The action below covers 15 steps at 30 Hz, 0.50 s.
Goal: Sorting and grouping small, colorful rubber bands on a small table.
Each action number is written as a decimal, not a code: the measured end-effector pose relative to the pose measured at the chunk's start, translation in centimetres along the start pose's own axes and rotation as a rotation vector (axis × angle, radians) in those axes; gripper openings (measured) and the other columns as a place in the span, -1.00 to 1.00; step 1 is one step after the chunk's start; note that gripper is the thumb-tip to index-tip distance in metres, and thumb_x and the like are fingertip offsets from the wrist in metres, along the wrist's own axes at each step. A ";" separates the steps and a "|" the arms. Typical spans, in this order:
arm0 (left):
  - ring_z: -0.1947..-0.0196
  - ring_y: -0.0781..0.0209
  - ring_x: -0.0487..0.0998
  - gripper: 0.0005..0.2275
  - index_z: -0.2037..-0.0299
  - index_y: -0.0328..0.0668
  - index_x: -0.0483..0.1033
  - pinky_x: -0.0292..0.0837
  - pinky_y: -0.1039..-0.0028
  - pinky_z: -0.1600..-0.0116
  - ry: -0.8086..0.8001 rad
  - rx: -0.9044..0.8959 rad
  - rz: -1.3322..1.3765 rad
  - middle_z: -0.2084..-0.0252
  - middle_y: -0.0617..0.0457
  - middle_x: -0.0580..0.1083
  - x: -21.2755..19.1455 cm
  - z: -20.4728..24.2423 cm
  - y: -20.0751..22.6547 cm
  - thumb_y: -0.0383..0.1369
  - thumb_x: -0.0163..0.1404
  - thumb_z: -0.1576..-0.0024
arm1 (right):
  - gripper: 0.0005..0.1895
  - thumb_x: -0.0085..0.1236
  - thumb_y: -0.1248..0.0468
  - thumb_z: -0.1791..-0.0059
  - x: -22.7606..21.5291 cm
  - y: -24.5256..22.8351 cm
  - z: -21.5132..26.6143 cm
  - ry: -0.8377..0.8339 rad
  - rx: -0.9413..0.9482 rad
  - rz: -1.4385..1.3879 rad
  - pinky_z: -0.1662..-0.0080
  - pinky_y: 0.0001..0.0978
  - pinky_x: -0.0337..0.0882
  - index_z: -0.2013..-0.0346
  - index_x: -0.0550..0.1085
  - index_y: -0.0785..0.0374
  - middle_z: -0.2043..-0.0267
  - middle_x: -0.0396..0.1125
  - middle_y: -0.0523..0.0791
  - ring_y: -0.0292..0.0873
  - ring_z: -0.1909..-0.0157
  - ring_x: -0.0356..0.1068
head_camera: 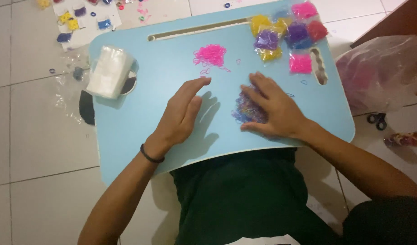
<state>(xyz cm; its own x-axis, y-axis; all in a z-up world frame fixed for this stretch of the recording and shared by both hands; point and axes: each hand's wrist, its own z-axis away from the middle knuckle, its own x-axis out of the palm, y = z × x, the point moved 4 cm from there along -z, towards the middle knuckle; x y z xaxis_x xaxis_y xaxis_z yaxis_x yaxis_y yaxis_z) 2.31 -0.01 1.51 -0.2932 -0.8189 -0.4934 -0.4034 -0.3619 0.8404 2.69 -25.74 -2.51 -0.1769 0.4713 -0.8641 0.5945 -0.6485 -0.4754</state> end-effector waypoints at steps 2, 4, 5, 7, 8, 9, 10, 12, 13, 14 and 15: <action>-0.39 -0.20 0.33 -0.54 -0.42 -0.01 0.24 0.13 -0.05 -0.46 0.000 -0.046 -0.058 -0.35 -0.17 0.34 -0.7 1.0 0.1 -0.12 -0.46 -0.38 | -0.04 0.16 -0.34 0.07 1.1 -1.6 -1.2 -0.030 -0.047 -0.027 -0.47 0.22 -0.15 -0.48 0.20 0.07 -0.51 0.02 0.19 0.32 -0.55 -0.09; -0.43 -0.21 0.27 -0.52 -0.42 -0.03 0.23 0.11 -0.05 -0.47 -0.013 -0.085 -0.119 -0.38 -0.18 0.30 -1.2 2.1 0.9 -0.11 -0.48 -0.37 | -0.08 0.11 -0.36 0.04 2.4 -3.1 -2.8 -0.032 -0.095 -0.028 -0.48 0.20 -0.15 -0.48 0.21 0.02 -0.51 0.02 0.17 0.30 -0.56 -0.10; -0.46 -0.22 0.21 -0.51 -0.43 -0.05 0.21 0.09 -0.05 -0.47 -0.029 -0.123 -0.176 -0.41 -0.19 0.26 -1.5 2.7 1.2 -0.10 -0.49 -0.37 | -0.11 0.06 -0.37 0.02 3.1 -3.9 -3.6 -0.036 -0.140 -0.027 -0.48 0.18 -0.16 -0.47 0.21 -0.02 -0.52 0.02 0.14 0.28 -0.57 -0.11; -0.48 -0.26 0.15 -0.52 -0.44 -0.09 0.18 0.03 -0.08 -0.49 -0.009 -0.149 -0.281 -0.42 -0.23 0.22 -1.7 4.1 0.9 -0.12 -0.47 -0.38 | -0.12 0.02 -0.37 0.00 4.8 -5.5 -5.5 -0.039 -0.192 -0.024 -0.49 0.19 -0.16 -0.48 0.21 -0.01 -0.52 0.01 0.17 0.31 -0.57 -0.11; -0.49 -0.30 0.09 -0.53 -0.45 -0.13 0.15 -0.02 -0.11 -0.50 0.012 -0.168 -0.381 -0.43 -0.26 0.19 -1.9 4.7 0.7 -0.14 -0.44 -0.40 | -0.13 -0.01 -0.38 -0.01 5.6 -6.3 -6.5 -0.042 -0.241 -0.014 -0.49 0.21 -0.16 -0.48 0.20 0.00 -0.52 0.00 0.20 0.34 -0.56 -0.11; -0.49 -0.30 0.09 -0.53 -0.45 -0.13 0.15 -0.02 -0.11 -0.50 0.014 -0.171 -0.388 -0.43 -0.26 0.19 -2.1 5.4 0.4 -0.14 -0.44 -0.40 | -0.13 -0.01 -0.38 -0.01 6.4 -6.9 -7.4 -0.039 -0.246 -0.018 -0.49 0.21 -0.16 -0.48 0.20 0.00 -0.52 0.00 0.20 0.34 -0.56 -0.11; -0.50 -0.33 0.06 -0.52 -0.46 -0.17 0.13 -0.07 -0.10 -0.50 0.032 -0.224 -0.392 -0.43 -0.31 0.17 -2.4 6.2 0.1 -0.13 -0.44 -0.40 | -0.15 -0.02 -0.36 -0.03 7.2 -7.5 -8.3 -0.041 -0.271 -0.023 -0.49 0.20 -0.16 -0.47 0.21 0.02 -0.52 -0.01 0.19 0.33 -0.57 -0.11; -0.50 -0.36 0.03 -0.51 -0.47 -0.21 0.11 -0.12 -0.10 -0.51 0.050 -0.280 -0.400 -0.43 -0.35 0.16 -2.7 7.6 -0.6 -0.13 -0.45 -0.41 | -0.17 -0.03 -0.34 -0.04 8.8 -8.7 -10.1 -0.041 -0.298 -0.033 -0.49 0.20 -0.16 -0.46 0.22 0.03 -0.53 -0.02 0.19 0.32 -0.57 -0.11; -0.53 -0.30 -0.01 -0.49 -0.48 -0.19 0.08 -0.13 -0.08 -0.51 0.075 -0.319 -0.372 -0.47 -0.32 0.11 -2.8 8.2 -1.0 -0.10 -0.46 -0.40 | -0.20 -0.02 -0.33 -0.04 9.7 -9.4 -10.9 -0.043 -0.342 -0.007 -0.49 0.19 -0.12 -0.38 0.30 0.12 -0.53 -0.03 0.21 0.32 -0.56 -0.09; -0.55 -0.25 -0.04 -0.47 -0.50 -0.17 0.04 -0.15 -0.05 -0.52 0.099 -0.352 -0.342 -0.51 -0.29 0.06 -2.9 8.5 -1.5 -0.08 -0.47 -0.39 | -0.21 -0.01 -0.31 -0.03 10.3 -9.8 -11.7 -0.042 -0.381 0.024 -0.49 0.18 -0.09 -0.30 0.39 0.22 -0.53 -0.04 0.22 0.33 -0.56 -0.07; -0.55 -0.25 -0.04 -0.47 -0.50 -0.17 0.04 -0.15 -0.05 -0.52 0.096 -0.349 -0.345 -0.51 -0.29 0.06 -3.0 8.6 -1.3 -0.08 -0.47 -0.39 | -0.21 -0.01 -0.31 -0.03 10.7 -10.2 -12.4 -0.037 -0.380 0.024 -0.49 0.18 -0.09 -0.30 0.39 0.22 -0.53 -0.04 0.22 0.33 -0.56 -0.07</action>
<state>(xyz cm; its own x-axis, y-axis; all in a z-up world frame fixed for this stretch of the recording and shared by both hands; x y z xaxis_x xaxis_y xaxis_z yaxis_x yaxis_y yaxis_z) -3.73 6.75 -0.02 -0.1057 -0.6568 -0.7466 -0.1437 -0.7329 0.6650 4.49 -6.68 -4.85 -0.1835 0.4317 -0.8831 0.8459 -0.3883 -0.3656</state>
